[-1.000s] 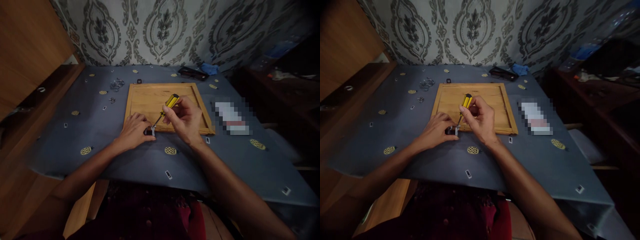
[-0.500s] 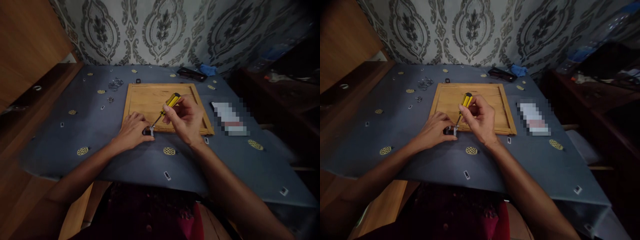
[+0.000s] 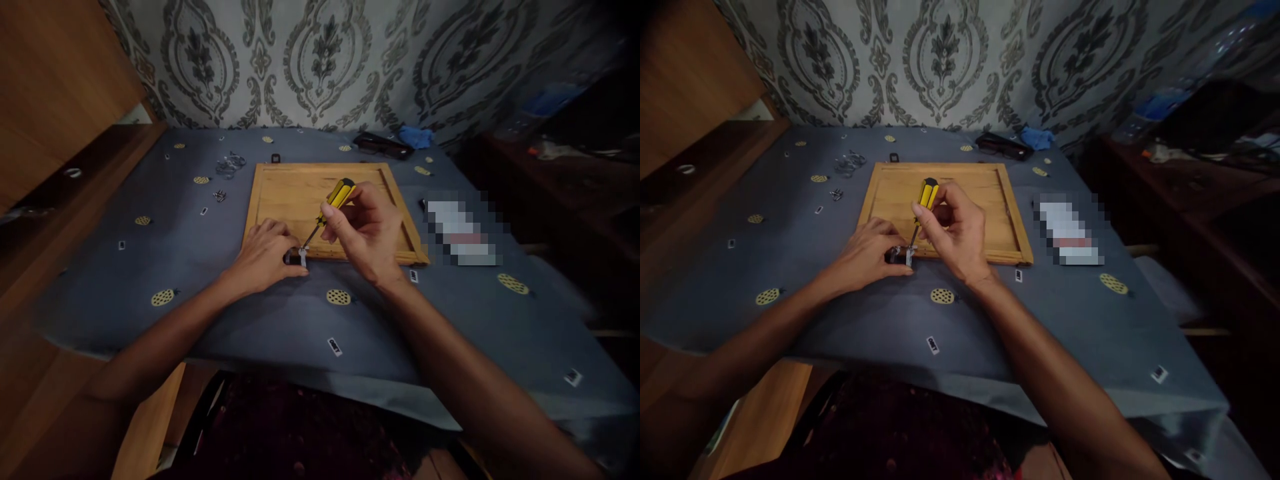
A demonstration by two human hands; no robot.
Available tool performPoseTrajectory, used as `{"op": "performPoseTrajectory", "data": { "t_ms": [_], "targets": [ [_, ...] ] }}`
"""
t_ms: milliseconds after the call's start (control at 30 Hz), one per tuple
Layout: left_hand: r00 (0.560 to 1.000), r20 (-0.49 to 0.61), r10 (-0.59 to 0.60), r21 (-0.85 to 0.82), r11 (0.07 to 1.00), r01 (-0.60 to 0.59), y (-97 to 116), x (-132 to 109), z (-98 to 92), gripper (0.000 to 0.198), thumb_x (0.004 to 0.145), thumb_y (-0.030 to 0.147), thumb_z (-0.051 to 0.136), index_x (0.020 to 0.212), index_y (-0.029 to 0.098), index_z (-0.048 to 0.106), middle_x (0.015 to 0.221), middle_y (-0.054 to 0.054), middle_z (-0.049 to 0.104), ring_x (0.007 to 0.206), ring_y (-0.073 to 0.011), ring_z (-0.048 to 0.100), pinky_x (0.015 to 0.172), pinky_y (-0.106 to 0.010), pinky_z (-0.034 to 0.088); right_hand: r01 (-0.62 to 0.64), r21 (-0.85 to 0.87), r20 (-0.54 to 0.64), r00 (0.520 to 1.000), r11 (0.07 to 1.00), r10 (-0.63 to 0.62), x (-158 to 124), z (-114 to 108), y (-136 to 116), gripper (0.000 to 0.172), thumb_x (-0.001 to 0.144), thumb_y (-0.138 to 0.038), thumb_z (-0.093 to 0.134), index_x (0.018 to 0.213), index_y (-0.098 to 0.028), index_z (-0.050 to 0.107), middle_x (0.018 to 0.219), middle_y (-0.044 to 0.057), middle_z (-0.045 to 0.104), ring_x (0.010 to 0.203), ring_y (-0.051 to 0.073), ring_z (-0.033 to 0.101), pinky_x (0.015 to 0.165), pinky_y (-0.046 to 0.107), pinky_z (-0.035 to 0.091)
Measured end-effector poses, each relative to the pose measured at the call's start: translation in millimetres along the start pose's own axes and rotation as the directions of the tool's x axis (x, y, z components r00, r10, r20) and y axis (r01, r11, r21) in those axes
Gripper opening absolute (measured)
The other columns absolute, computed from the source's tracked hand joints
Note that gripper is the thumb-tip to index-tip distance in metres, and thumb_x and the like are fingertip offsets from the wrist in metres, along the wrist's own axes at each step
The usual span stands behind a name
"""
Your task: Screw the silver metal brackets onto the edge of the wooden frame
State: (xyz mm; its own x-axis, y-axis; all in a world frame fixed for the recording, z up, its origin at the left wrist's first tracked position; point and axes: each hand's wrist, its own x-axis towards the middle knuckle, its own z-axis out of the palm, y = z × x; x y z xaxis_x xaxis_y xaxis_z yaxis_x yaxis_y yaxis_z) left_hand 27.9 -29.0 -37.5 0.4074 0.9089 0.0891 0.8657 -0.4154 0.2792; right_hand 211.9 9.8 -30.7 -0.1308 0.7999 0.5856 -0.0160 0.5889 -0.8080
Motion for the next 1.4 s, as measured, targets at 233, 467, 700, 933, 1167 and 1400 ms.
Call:
{"op": "performPoseTrajectory", "data": {
  "t_ms": [233,467,700,933,1167,1400],
  "targets": [
    [1.000,0.003,0.000,0.008,1.000,0.000,-2,1,-0.1,0.044,0.086,0.051,0.083,0.118,0.021,0.079,0.115,-0.010,0.068,0.117,-0.0329,0.055,0.099,-0.044,0.044,-0.028,0.013,0.049,0.998,1.000,0.027,-3,4,-1,0.044,0.082,-0.056,0.084,0.086,-0.026,0.053,0.076,-0.006,0.056,0.050,0.007,0.054,0.043,0.023,0.042],
    [0.999,0.033,-0.005,0.007,1.000,0.005,-2,2,-2.1,0.046,0.086,0.052,0.083,0.119,0.021,0.079,0.116,-0.010,0.069,0.119,-0.0336,0.056,0.100,-0.045,0.045,-0.095,0.043,0.075,0.993,0.995,0.091,0,3,0,0.051,0.080,-0.062,0.083,0.075,-0.024,0.050,0.066,-0.007,0.050,0.048,0.007,0.050,0.042,0.023,0.042],
    [1.000,0.018,-0.013,-0.015,1.000,0.013,-2,3,-1.3,0.042,0.085,0.049,0.084,0.116,0.021,0.079,0.117,-0.010,0.069,0.120,-0.0345,0.056,0.102,-0.048,0.046,-0.094,0.111,0.058,0.994,0.989,0.088,-4,9,-4,0.050,0.080,-0.057,0.085,0.074,-0.024,0.049,0.063,-0.008,0.050,0.047,0.007,0.054,0.043,0.023,0.041],
    [0.999,0.041,-0.001,-0.003,1.000,0.001,0,2,-5.3,0.045,0.086,0.051,0.083,0.118,0.020,0.078,0.116,-0.010,0.069,0.116,-0.0324,0.056,0.100,-0.045,0.046,-0.088,0.040,0.056,0.995,0.995,0.086,-5,8,-2,0.047,0.085,-0.059,0.080,0.076,-0.024,0.050,0.063,-0.008,0.049,0.049,0.009,0.055,0.046,0.024,0.042],
    [1.000,0.009,-0.004,0.008,1.000,0.003,-1,1,-1.9,0.040,0.084,0.050,0.086,0.111,0.020,0.079,0.113,-0.009,0.068,0.115,-0.0318,0.057,0.099,-0.044,0.046,-0.054,-0.050,0.061,0.996,0.997,0.057,-6,4,-4,0.045,0.088,-0.058,0.078,0.075,-0.024,0.050,0.066,-0.006,0.050,0.053,0.009,0.053,0.047,0.026,0.042],
    [1.000,0.019,-0.010,-0.030,1.000,0.011,0,1,-4.2,0.040,0.083,0.049,0.087,0.111,0.021,0.079,0.114,-0.009,0.068,0.118,-0.0320,0.056,0.099,-0.043,0.046,0.027,-0.048,-0.097,0.995,0.998,-0.032,-3,-2,-12,0.034,0.093,-0.050,0.075,0.081,-0.025,0.056,0.068,-0.005,0.056,0.050,0.009,0.057,0.045,0.025,0.046]
  ]
}}
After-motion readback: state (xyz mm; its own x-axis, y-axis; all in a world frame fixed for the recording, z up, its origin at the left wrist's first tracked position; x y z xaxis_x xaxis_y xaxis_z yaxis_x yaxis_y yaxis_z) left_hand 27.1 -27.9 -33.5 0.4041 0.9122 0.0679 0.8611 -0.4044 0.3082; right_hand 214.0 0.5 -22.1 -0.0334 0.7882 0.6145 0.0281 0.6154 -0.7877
